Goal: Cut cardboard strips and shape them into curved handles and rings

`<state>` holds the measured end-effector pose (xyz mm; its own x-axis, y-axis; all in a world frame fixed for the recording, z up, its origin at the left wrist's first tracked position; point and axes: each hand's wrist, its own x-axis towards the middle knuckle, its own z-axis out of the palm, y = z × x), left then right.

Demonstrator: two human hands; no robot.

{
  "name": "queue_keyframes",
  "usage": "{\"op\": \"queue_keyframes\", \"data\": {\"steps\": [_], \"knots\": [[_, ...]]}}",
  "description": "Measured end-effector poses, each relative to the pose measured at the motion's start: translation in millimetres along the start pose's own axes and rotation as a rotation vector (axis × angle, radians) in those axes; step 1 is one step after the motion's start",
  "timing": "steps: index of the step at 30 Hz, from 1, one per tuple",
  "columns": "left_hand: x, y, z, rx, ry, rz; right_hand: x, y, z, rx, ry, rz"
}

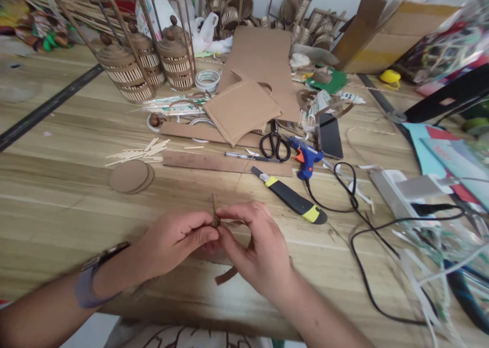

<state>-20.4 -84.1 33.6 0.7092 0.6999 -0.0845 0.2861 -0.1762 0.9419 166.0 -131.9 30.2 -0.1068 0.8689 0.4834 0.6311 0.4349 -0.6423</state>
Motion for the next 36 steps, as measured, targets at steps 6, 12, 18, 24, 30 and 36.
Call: {"op": "queue_keyframes", "data": {"steps": [6,12,18,24,30,36], "knots": [[-0.6,2.3,-0.3,0.152,0.028,0.047,2.1,2.1,-1.8,-0.034,-0.041,-0.1],[1.3,3.0,-1.3,-0.242,-0.084,-0.096,7.1,5.3,-8.1,0.074,-0.161,0.04],[7.1,-0.8,-11.4,-0.914,-0.252,-0.276,8.1,8.7,-3.6,0.514,-0.386,0.341],[14.3,-15.8,-4.7,-1.105,-0.095,-0.292,10.2,13.2,4.1,0.994,-0.167,0.976],[12.9,-4.1,6.4,-0.873,-0.126,-0.357,17.7,11.1,6.4,1.087,0.004,1.028],[10.9,-0.8,4.9,-0.876,-0.199,-0.451,17.2,12.7,9.5,1.01,-0.023,0.949]]}}
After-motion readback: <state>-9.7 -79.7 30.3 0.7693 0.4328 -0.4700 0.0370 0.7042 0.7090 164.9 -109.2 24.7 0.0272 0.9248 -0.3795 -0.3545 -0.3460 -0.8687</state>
